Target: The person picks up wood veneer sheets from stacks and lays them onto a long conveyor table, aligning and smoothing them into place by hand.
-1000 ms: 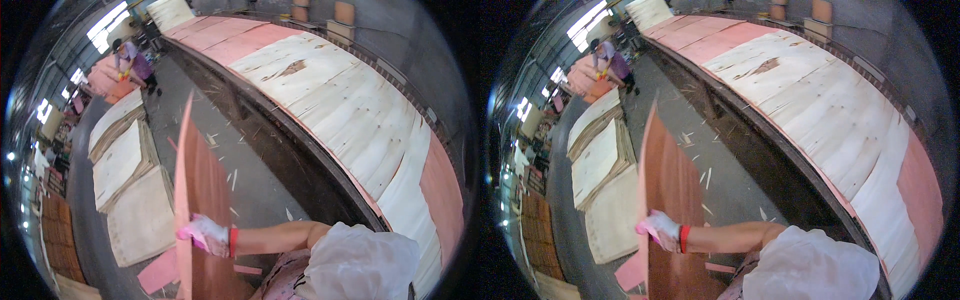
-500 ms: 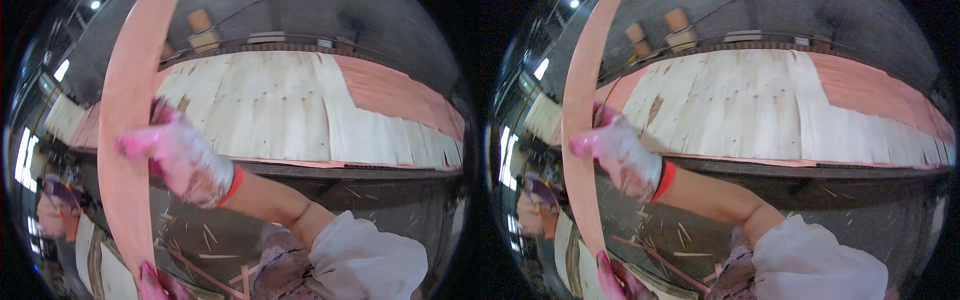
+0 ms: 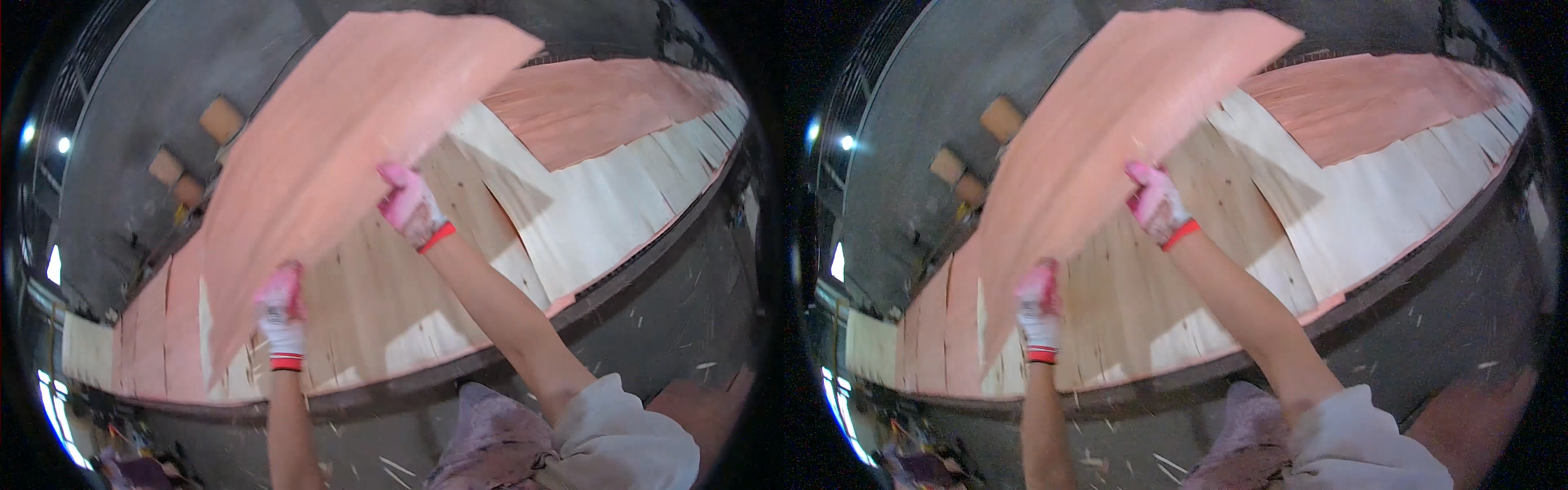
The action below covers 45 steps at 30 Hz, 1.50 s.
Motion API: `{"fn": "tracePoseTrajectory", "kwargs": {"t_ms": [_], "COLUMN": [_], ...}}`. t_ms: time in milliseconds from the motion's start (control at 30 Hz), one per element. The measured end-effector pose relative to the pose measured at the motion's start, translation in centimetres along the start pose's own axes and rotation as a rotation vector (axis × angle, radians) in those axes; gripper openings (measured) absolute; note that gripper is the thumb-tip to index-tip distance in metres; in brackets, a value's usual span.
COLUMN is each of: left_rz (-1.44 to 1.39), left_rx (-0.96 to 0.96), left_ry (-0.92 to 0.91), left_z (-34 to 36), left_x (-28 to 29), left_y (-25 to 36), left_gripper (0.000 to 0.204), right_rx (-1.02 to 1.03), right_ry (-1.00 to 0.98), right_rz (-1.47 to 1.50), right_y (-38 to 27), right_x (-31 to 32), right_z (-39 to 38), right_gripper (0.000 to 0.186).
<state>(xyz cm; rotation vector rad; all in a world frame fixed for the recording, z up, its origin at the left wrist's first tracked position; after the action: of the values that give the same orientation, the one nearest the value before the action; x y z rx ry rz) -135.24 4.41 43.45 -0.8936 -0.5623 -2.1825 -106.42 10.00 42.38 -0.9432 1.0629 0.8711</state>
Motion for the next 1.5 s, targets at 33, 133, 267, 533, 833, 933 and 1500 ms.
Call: {"fn": "tracePoseTrajectory", "kwargs": {"t_ms": [33, 133, 267, 533, 833, 933, 1500], "left_rz": [-0.039, -0.367, -1.593, -1.488, -1.352, -1.573, -1.37], "left_rx": [0.017, 0.375, 1.305, 2.067, 1.778, 2.099, 1.782], "left_ry": [-0.009, -0.311, -0.526, -0.342, -0.247, 0.351, 0.108], "left_z": [0.9, -2.4, -8.4, -12.3, -11.5, -9.9, -9.5], "left_x": [-4.9, -18.4, -27.1, -29.1, -31.0, -35.2, -43.0], "left_y": [-0.8, -7.5, -6.2, -18.8, -27.0, -24.2, -30.8], "left_gripper": [0.035, 0.046, 0.043, 0.062, 0.048, 0.046, 0.044], "right_rx": [0.018, -0.038, 0.07, -0.045, 0.157, 0.229, 0.078], "right_ry": [0.006, 0.219, 0.508, 0.968, 0.771, 0.78, 1.116], "right_rz": [-0.035, 0.009, -0.108, -0.698, -1.017, -0.812, -0.997], "right_y": [0.1, 3.1, 1.2, -1.5, -2.7, -4.8, -0.9], "right_x": [4.7, 17.7, 34.0, 33.6, 22.8, 27.1, 42.2], "right_z": [2.8, 6.6, 7.3, 9.0, 6.6, 5.9, 9.2], "right_gripper": [0.047, 0.045, 0.038, 0.028, 0.026, 0.026, 0.032]}}
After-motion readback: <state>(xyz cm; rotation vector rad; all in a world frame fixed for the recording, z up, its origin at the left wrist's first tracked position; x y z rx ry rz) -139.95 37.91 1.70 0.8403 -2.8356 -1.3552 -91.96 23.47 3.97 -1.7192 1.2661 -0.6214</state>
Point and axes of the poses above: each hand's wrist, its own z-axis towards the middle knuckle, its own x-axis out of the back of the hand, y = z × x, the point moved 6 cm from there along z, towards the middle knuckle, and after that the axes turned 6 degrees about x, right-handed, at the moved point
